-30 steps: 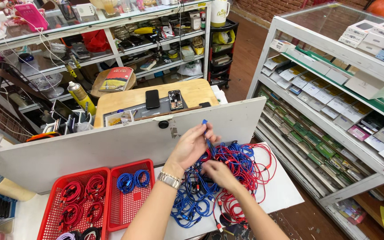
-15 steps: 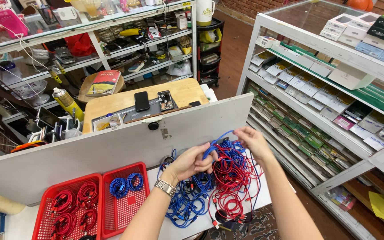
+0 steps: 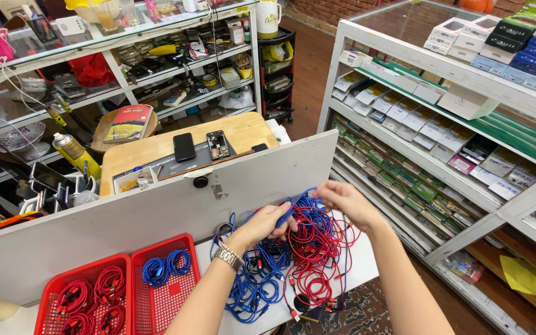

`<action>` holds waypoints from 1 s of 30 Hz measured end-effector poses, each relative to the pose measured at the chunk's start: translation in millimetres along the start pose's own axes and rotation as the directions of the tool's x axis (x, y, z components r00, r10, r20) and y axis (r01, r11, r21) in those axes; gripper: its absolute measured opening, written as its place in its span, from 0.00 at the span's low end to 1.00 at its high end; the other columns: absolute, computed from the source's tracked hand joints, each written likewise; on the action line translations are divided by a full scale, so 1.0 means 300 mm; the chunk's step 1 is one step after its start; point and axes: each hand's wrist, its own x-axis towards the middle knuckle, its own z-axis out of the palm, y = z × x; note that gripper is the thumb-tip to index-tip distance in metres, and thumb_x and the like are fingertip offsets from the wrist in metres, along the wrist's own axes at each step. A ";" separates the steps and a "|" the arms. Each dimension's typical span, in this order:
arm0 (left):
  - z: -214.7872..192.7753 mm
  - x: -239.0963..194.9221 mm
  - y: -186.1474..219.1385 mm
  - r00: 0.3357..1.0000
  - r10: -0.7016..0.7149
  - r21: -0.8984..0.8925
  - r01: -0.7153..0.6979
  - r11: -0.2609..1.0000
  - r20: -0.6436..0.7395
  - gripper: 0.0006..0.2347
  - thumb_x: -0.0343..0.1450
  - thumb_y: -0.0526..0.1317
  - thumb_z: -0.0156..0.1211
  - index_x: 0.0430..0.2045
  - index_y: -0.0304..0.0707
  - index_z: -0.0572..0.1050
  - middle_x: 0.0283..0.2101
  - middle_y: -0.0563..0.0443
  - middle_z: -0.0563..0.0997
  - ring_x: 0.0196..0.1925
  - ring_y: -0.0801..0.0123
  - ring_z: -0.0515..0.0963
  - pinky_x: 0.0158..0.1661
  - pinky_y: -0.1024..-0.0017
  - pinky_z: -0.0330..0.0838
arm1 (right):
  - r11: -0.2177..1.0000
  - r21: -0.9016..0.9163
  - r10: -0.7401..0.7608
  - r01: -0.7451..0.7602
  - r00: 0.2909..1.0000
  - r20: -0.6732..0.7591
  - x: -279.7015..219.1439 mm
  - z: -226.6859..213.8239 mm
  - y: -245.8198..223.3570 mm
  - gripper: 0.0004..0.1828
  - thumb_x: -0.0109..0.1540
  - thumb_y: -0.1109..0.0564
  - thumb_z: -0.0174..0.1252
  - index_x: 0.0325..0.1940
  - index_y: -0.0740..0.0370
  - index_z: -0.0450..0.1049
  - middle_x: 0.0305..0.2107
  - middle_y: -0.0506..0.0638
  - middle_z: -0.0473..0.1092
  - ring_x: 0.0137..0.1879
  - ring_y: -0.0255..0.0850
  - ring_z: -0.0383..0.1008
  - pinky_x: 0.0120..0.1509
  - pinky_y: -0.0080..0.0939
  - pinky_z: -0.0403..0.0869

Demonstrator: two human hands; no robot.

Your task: The person untangles a pile of red, blue, and black cables on a counter, coils each cable by hand, and places them into red plastic baskets. The person handles the cables one at a time, separating colors and organizing them into the baskets.

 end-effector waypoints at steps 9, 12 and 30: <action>0.012 0.040 0.153 0.960 0.232 -0.545 -0.280 0.790 -0.157 0.11 0.78 0.40 0.45 0.39 0.29 0.73 0.28 0.52 0.78 0.32 0.73 0.79 0.41 0.72 0.74 | 0.988 0.016 0.150 -0.155 0.972 0.178 -0.038 0.261 0.185 0.19 0.67 0.46 0.53 0.49 0.61 0.81 0.26 0.41 0.71 0.35 0.30 0.70 0.45 0.31 0.71; -0.033 0.048 0.149 0.870 0.346 0.167 -0.306 0.937 -0.351 0.13 0.77 0.42 0.43 0.37 0.31 0.73 0.30 0.50 0.83 0.35 0.71 0.84 0.41 0.71 0.77 | 0.981 0.009 0.171 -0.195 0.879 0.445 -0.074 0.251 0.126 0.16 0.67 0.47 0.54 0.50 0.58 0.79 0.25 0.41 0.70 0.33 0.29 0.64 0.40 0.30 0.64; -0.018 -0.003 0.198 0.816 0.440 0.458 -0.249 0.853 -0.376 0.13 0.77 0.41 0.43 0.34 0.33 0.75 0.35 0.42 0.84 0.40 0.62 0.83 0.45 0.61 0.75 | 0.979 0.080 0.149 -0.186 0.931 0.333 -0.102 0.226 0.131 0.15 0.66 0.48 0.55 0.47 0.58 0.81 0.22 0.40 0.64 0.31 0.30 0.63 0.38 0.29 0.64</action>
